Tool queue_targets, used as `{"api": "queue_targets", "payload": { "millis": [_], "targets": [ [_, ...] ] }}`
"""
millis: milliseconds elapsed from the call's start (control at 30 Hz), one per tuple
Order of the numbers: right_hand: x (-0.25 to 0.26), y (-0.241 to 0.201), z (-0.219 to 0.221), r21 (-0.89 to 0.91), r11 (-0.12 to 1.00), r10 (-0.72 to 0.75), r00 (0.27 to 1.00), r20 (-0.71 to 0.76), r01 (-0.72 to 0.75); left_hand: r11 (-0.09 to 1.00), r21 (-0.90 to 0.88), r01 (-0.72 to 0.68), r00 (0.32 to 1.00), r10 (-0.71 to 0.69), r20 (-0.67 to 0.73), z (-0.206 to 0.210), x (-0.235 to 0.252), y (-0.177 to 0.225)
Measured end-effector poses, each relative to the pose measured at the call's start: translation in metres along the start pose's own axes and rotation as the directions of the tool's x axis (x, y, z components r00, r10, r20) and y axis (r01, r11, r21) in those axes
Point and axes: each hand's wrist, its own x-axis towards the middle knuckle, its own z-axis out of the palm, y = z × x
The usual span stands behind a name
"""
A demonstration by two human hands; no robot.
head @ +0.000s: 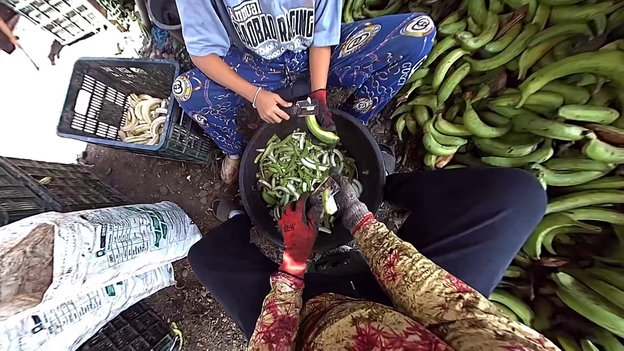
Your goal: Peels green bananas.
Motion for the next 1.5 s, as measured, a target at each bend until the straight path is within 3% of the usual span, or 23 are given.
{"api": "queue_targets", "payload": {
  "millis": [67, 133, 200, 267, 333, 400, 500, 600, 700, 833, 900, 1000, 1067, 1167, 1300, 1400, 1500],
  "targets": [
    [-0.006, 0.003, -0.005, -0.306, 0.934, -0.133, 0.975, 0.177, 0.183, 0.995, -0.03, 0.1, 0.986, -0.095, 0.139, -0.008, 0.027, -0.003],
    [-0.012, 0.003, -0.01, -0.367, 0.897, -0.114, 0.931, 0.347, 0.247, 0.988, -0.017, 0.156, 0.961, -0.148, 0.235, -0.014, 0.054, -0.01],
    [-0.018, -0.002, -0.016, -0.369, 0.909, -0.007, 0.892, 0.452, 0.194, 0.983, 0.012, 0.185, 0.937, -0.18, 0.299, -0.017, 0.072, -0.014],
    [-0.013, 0.001, -0.021, -0.226, 0.973, 0.055, 0.905, 0.421, 0.046, 0.987, -0.011, 0.159, 0.952, -0.151, 0.268, -0.017, 0.074, -0.015],
    [-0.008, -0.001, -0.019, 0.021, 0.99, 0.124, 0.95, 0.287, -0.136, 0.995, -0.051, 0.083, 0.974, -0.07, 0.214, -0.015, 0.062, -0.011],
    [-0.004, -0.004, -0.021, 0.148, 0.976, 0.138, 0.976, 0.166, -0.163, 0.996, -0.084, -0.041, 0.985, 0.054, 0.165, -0.01, 0.035, -0.005],
    [0.0, 0.0, -0.03, 0.389, 0.9, 0.131, 0.973, 0.189, -0.197, 0.97, -0.032, -0.243, 0.969, 0.244, 0.036, -0.001, -0.005, -0.003],
    [0.003, 0.004, -0.03, 0.551, 0.791, 0.138, 0.956, 0.26, -0.265, 0.951, 0.021, -0.31, 0.947, 0.31, -0.085, 0.005, -0.021, -0.01],
    [0.004, 0.007, -0.019, 0.464, 0.859, 0.147, 0.972, 0.182, -0.216, 0.965, 0.017, -0.262, 0.96, 0.263, -0.095, 0.007, -0.017, -0.011],
    [-0.012, 0.01, -0.01, 0.166, 0.986, -0.037, 0.993, 0.112, 0.018, 0.994, -0.072, -0.08, 0.996, 0.083, 0.04, 0.005, 0.005, -0.007],
    [-0.013, 0.009, -0.012, 0.095, 0.993, -0.088, 0.967, 0.239, 0.067, 0.992, -0.116, 0.051, 0.99, -0.035, 0.135, 0.001, 0.024, -0.005],
    [-0.018, 0.006, -0.018, 0.04, 0.996, 0.053, 0.903, 0.427, -0.077, 0.971, -0.115, 0.208, 0.953, -0.175, 0.248, -0.002, 0.052, -0.014],
    [-0.019, 0.005, -0.022, 0.052, 0.987, 0.106, 0.863, 0.493, -0.15, 0.966, -0.126, 0.224, 0.954, -0.191, 0.229, -0.005, 0.06, -0.015],
    [-0.011, -0.001, -0.024, 0.198, 0.947, 0.157, 0.904, 0.399, -0.252, 0.98, -0.16, 0.114, 0.983, -0.088, 0.163, -0.009, 0.053, -0.015],
    [0.004, -0.004, -0.029, 0.35, 0.913, 0.127, 0.961, 0.247, -0.21, 0.98, -0.128, -0.154, 0.976, 0.172, 0.137, -0.007, 0.017, -0.01],
    [0.015, 0.005, -0.037, 0.464, 0.846, 0.111, 0.938, 0.329, -0.262, 0.94, -0.051, -0.337, 0.937, 0.34, 0.082, -0.006, -0.009, -0.01],
    [0.011, 0.001, -0.032, 0.439, 0.839, 0.188, 0.929, 0.319, -0.32, 0.935, 0.006, -0.356, 0.934, 0.355, 0.036, -0.006, -0.015, -0.012]
  ]
}}
